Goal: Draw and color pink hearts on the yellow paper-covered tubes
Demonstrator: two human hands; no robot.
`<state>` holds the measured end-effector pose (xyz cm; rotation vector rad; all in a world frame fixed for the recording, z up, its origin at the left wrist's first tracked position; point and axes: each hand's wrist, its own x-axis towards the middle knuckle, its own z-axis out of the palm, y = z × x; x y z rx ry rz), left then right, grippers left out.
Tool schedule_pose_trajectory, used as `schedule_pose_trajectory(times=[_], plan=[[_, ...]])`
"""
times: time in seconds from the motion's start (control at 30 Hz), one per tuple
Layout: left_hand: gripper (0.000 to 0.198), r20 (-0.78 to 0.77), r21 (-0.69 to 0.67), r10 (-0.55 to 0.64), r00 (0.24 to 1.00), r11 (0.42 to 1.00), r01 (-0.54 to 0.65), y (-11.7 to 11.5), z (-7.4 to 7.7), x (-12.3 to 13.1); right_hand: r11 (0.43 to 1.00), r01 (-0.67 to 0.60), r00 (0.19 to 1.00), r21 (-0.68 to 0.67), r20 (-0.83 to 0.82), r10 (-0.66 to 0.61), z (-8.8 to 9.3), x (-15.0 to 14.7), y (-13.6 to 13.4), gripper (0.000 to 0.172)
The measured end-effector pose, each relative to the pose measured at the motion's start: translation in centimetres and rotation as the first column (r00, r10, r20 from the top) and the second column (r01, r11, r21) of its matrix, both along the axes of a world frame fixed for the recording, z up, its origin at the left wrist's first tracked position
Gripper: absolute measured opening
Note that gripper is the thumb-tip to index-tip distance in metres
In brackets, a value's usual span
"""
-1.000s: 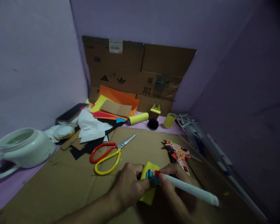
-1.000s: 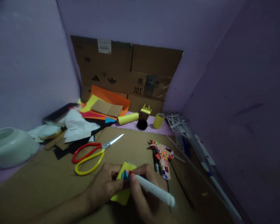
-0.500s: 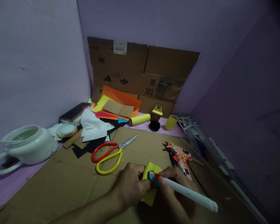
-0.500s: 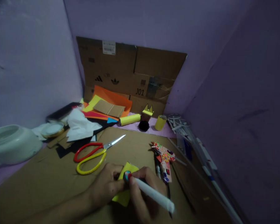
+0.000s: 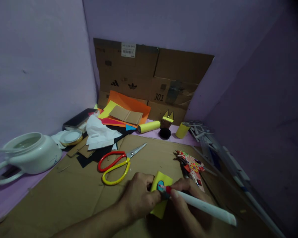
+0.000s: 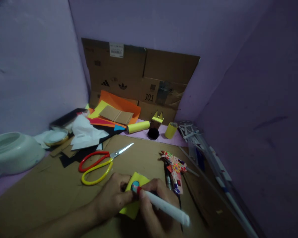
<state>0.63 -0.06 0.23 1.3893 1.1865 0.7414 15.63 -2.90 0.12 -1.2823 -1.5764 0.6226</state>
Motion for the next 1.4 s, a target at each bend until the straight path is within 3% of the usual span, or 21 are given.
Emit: schedule_pose_trajectory(times=[0.23, 0.63, 0.97, 1.1, 1.2, 1.27, 1.33, 1.4], plan=[[0.028, -0.002, -0.024, -0.004, 1.000, 1.000, 0.004, 0.0, 0.2, 0.1, 0.995, 0.098, 0.995, -0.015, 0.022, -0.097, 0.0, 0.0, 0.0, 0.024], [0.022, -0.006, -0.022, 0.008, 1.000, 1.000, -0.008, 0.0, 0.1, 0.1, 0.996, 0.083, 0.994, 0.026, 0.070, -0.084, 0.4, -0.5, -0.1, 0.024], [0.018, -0.019, -0.010, 0.004, 1.000, 1.000, -0.004, 0.0, -0.3, 0.0, 0.999, 0.037, 0.999, -0.030, 0.034, -0.036, -0.1, -0.7, -0.2, 0.024], [0.020, -0.024, -0.005, -0.007, 1.000, 1.000, 0.007, 0.1, -0.1, 0.0, 0.998, 0.031, 0.997, -0.058, -0.067, -0.035, -0.1, -0.2, 0.2, 0.025], [0.026, -0.007, -0.018, -0.016, 1.000, 1.000, 0.016, 0.2, 0.0, 0.0, 0.993, 0.000, 0.965, -0.122, -0.260, -0.032, 0.4, 0.9, 1.0, 0.026], [0.029, 0.018, -0.062, -0.019, 1.000, 0.998, 0.020, 0.2, -0.1, -0.1, 0.989, -0.047, 0.879, -0.138, -0.477, -0.025, 1.3, 2.0, 1.4, 0.027], [0.029, 0.076, -0.129, -0.030, 0.997, 0.991, 0.040, 0.3, -0.3, -0.2, 0.993, -0.050, 0.809, -0.107, -0.587, -0.023, 2.6, 3.6, 1.3, 0.028], [0.026, 0.132, -0.161, -0.030, 0.991, 0.986, 0.051, 0.4, -0.4, -0.3, 0.996, 0.012, 0.847, -0.086, -0.529, -0.056, 4.0, 5.6, 0.6, 0.029]])
